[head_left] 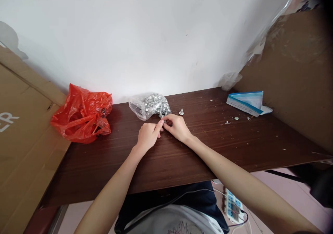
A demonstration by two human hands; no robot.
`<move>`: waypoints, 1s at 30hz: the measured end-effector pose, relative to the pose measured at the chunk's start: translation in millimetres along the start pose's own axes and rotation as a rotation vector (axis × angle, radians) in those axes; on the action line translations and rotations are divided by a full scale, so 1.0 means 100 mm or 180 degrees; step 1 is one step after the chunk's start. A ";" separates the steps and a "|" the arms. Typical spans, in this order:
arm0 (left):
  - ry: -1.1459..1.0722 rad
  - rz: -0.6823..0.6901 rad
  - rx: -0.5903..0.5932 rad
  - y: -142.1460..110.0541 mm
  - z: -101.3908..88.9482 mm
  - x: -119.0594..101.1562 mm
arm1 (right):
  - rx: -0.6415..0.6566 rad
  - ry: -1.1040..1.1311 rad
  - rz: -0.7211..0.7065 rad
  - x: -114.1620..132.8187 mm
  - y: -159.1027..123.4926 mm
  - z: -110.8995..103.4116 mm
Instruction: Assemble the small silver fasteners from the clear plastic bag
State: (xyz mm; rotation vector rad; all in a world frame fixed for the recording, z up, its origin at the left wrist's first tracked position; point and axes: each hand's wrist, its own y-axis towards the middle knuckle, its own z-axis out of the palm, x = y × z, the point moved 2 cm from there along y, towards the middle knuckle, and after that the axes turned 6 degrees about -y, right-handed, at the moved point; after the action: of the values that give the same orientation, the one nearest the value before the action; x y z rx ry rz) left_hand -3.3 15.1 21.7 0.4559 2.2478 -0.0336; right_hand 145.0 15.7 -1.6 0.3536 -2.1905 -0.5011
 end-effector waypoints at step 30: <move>-0.0474 0.0701 -0.0043 0.00 -0.03 -0.03 | 0.0029 -0.0026 -0.0007 0.00 0.00 -0.01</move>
State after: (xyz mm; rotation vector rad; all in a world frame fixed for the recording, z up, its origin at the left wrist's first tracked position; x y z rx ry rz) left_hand -4.4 14.4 25.9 0.6693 2.0401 0.0599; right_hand 145.8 15.8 -1.2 0.3597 -2.2012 -0.4948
